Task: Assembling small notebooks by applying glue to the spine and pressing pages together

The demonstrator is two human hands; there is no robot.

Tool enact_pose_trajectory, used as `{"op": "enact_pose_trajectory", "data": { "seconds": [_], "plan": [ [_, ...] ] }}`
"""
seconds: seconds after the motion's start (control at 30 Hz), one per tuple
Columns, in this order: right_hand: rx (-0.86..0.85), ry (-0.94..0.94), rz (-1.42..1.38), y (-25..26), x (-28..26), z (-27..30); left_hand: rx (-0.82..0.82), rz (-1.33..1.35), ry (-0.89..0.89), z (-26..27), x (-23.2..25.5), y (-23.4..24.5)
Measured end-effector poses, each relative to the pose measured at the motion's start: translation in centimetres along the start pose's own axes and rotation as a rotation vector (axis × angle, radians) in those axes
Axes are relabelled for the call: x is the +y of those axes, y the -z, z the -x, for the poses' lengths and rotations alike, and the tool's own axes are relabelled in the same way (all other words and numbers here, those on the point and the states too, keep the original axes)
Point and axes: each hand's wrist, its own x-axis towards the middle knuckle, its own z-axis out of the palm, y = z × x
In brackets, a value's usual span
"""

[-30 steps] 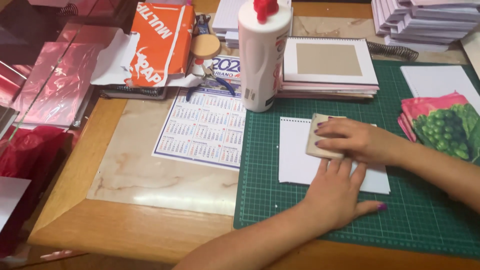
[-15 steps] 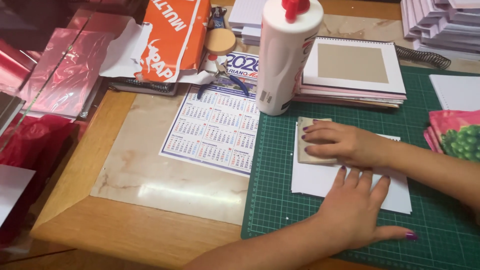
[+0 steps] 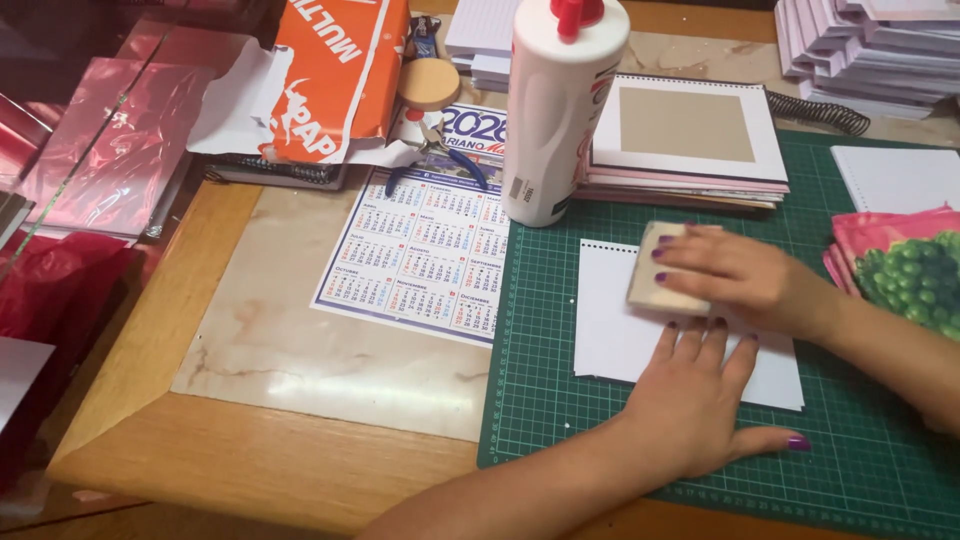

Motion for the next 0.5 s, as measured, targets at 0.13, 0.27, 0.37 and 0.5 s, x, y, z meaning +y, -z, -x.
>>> {"op": "enact_pose_trajectory", "data": {
  "seconds": [0.13,0.27,0.37,0.5],
  "plan": [
    [0.024,0.016,-0.009,0.3,-0.9,-1.8,0.031,0.035,0.001,0.0,-0.2,-0.2],
    [0.359,-0.606,-0.353,-0.6,-0.4,0.2,-0.055,0.127,0.012,-0.2,-0.3,1.1],
    [0.635,-1.024,-0.699,-1.2,0.6,1.8,-0.075,0.28,0.017,-0.6,-0.8,3.2],
    [0.997,-1.082,-1.223,-1.2,1.4,3.3,0.114,0.481,-0.025,-0.5,-1.8,4.2]
  ]
}}
